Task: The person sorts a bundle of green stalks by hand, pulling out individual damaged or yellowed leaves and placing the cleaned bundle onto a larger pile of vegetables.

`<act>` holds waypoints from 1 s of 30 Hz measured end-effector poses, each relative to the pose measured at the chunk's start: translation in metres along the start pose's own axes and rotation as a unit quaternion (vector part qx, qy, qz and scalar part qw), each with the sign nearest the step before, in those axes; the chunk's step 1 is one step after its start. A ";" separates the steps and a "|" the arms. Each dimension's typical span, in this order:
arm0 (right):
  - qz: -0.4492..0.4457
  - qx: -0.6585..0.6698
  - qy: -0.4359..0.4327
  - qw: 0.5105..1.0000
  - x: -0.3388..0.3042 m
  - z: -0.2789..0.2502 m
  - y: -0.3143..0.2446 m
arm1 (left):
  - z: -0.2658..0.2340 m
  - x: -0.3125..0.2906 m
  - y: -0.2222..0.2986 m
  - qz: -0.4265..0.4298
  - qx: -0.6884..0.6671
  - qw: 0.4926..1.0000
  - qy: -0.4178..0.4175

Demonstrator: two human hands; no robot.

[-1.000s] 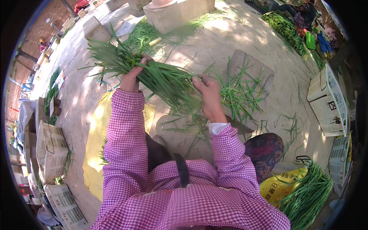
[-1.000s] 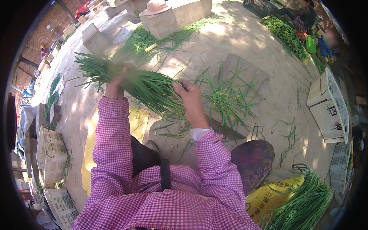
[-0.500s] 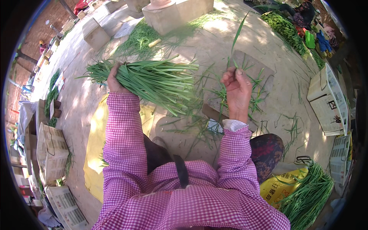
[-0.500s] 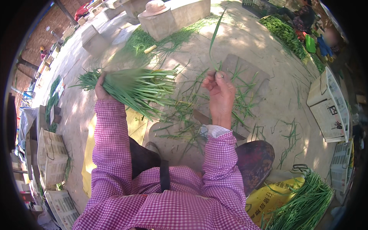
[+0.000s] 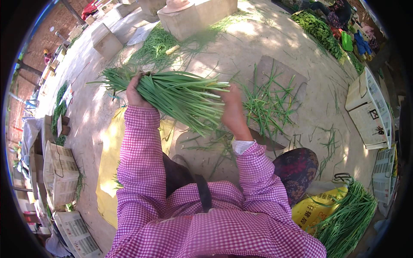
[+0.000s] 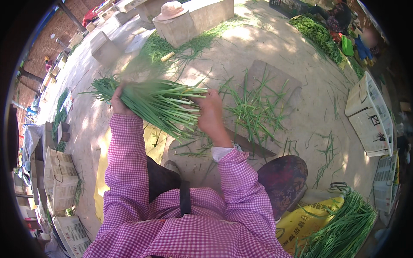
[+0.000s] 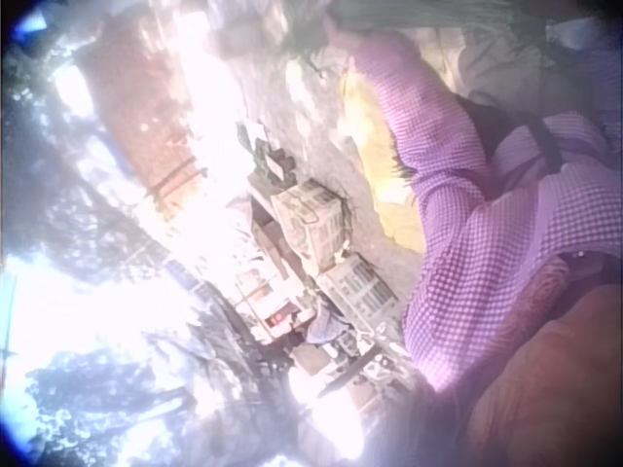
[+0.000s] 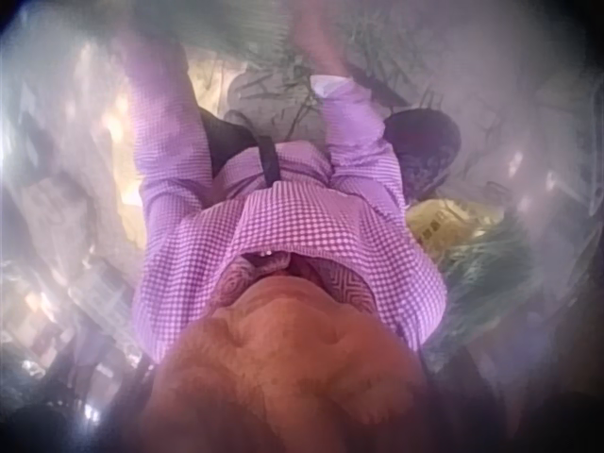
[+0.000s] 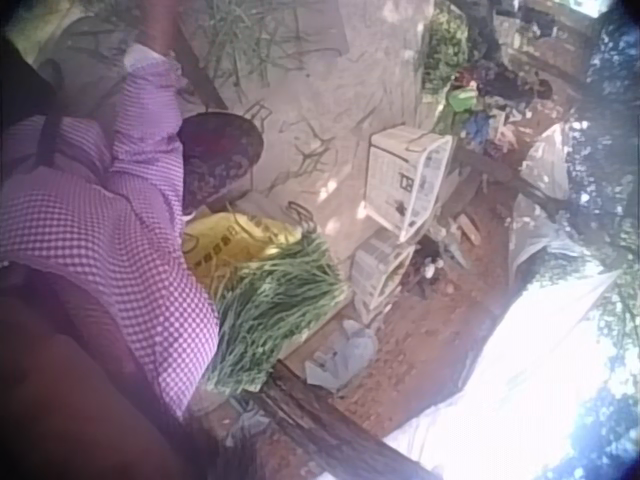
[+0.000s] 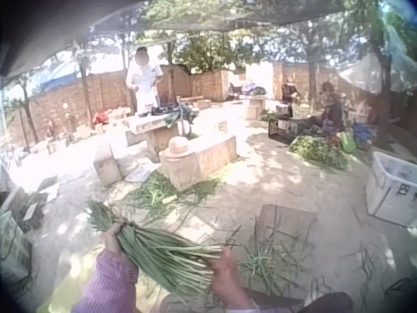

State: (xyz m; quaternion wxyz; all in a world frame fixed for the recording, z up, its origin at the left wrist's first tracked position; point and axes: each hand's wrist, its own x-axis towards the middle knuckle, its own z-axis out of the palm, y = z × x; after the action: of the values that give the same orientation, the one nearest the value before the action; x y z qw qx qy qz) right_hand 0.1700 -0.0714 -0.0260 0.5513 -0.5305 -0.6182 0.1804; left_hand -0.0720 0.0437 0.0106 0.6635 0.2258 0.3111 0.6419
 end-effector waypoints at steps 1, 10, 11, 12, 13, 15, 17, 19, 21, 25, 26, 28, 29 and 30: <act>0.009 0.014 0.006 1.000 0.001 0.004 0.001 | 0.003 -0.003 -0.002 -0.009 0.006 1.000 -0.006; 0.154 0.513 0.033 0.844 0.003 -0.015 -0.025 | 0.028 -0.027 -0.003 -0.043 -0.018 0.999 -0.008; 0.123 0.536 0.040 0.834 0.003 -0.017 -0.024 | 0.025 -0.025 -0.003 -0.044 -0.022 0.999 -0.009; 0.107 0.549 0.046 0.827 0.004 -0.018 -0.024 | 0.018 -0.019 -0.004 -0.045 -0.026 0.999 -0.010; 0.090 0.563 0.051 0.820 0.005 -0.021 -0.025 | 0.009 -0.013 -0.004 -0.046 -0.029 0.998 -0.011; 0.038 0.599 0.067 0.797 0.007 -0.031 -0.024 | -0.012 0.005 -0.006 -0.011 -0.050 0.999 0.013; -0.039 0.639 0.092 0.763 0.013 -0.059 -0.014 | -0.026 0.014 -0.003 0.000 -0.069 0.996 0.049; -0.017 0.544 0.176 0.820 0.014 -0.087 0.001 | -0.025 0.009 0.011 0.001 -0.077 0.992 0.099; 0.039 0.285 0.223 0.931 0.015 -0.092 0.010 | -0.025 0.005 0.018 0.029 -0.059 0.993 0.095; 0.017 -0.245 0.187 0.951 0.013 -0.076 0.021 | -0.033 0.007 0.023 0.047 -0.044 0.992 0.110; -0.038 -0.284 0.183 0.941 0.013 -0.068 0.020 | -0.028 0.004 0.022 0.043 -0.039 0.992 0.114; 0.122 -0.116 0.086 0.982 0.013 -0.054 0.005 | -0.026 0.000 0.020 0.030 -0.032 0.992 0.119; 0.112 -0.036 0.063 0.991 0.012 -0.045 0.003 | -0.025 0.001 0.017 0.017 -0.030 0.993 0.115; 0.100 0.046 0.039 0.993 0.011 -0.033 0.004 | -0.024 0.001 0.015 0.008 -0.027 0.993 0.112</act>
State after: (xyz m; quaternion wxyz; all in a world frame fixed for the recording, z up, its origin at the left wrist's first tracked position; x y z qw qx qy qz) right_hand 0.2027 -0.0727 -0.0134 0.5780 -0.5703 -0.5310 0.2422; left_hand -0.0997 0.0436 0.0045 0.6257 0.1369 0.3637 0.6764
